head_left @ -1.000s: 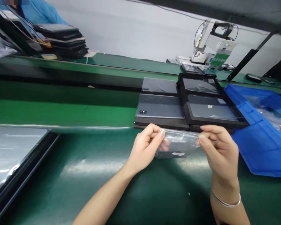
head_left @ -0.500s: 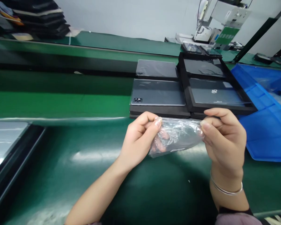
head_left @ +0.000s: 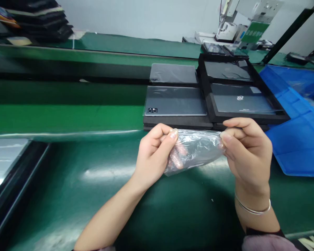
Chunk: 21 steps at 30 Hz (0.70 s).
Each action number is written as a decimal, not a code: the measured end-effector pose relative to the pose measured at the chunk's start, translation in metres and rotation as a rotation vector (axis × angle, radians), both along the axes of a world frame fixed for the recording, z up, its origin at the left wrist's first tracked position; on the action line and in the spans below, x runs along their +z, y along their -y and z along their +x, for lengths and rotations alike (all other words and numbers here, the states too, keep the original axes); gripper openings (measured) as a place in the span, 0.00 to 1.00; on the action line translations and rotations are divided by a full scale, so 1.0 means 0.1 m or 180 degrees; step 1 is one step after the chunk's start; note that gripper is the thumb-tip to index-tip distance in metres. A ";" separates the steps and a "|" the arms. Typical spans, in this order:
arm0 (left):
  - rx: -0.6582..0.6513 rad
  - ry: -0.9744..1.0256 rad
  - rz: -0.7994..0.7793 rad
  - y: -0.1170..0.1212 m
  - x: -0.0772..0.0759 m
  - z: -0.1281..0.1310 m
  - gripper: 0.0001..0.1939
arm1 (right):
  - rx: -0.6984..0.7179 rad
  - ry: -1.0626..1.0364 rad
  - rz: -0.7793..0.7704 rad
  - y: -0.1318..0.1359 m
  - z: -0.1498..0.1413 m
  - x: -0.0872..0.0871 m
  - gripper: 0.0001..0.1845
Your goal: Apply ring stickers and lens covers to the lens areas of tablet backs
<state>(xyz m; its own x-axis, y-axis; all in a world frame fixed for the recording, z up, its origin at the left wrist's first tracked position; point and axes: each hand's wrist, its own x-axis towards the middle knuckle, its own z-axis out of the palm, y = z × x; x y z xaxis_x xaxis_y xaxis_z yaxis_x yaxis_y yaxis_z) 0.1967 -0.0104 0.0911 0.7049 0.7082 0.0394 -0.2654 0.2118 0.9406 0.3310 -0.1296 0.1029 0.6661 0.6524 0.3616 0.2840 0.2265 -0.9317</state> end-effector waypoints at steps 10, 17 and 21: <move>-0.0153 0.0032 -0.0575 -0.01 -0.02 0.07 0.10 | 0.0234 -0.0127 0.0015 -0.04 -0.05 -0.04 0.11; -0.0430 -0.0105 -0.0259 -0.02 -0.09 0.07 0.07 | 0.0197 -0.0431 -0.0100 -0.06 -0.07 -0.05 0.11; -0.0461 -0.0283 -0.0316 -0.02 -0.09 0.08 0.07 | 0.0292 -0.0637 -0.0112 -0.08 -0.08 -0.05 0.10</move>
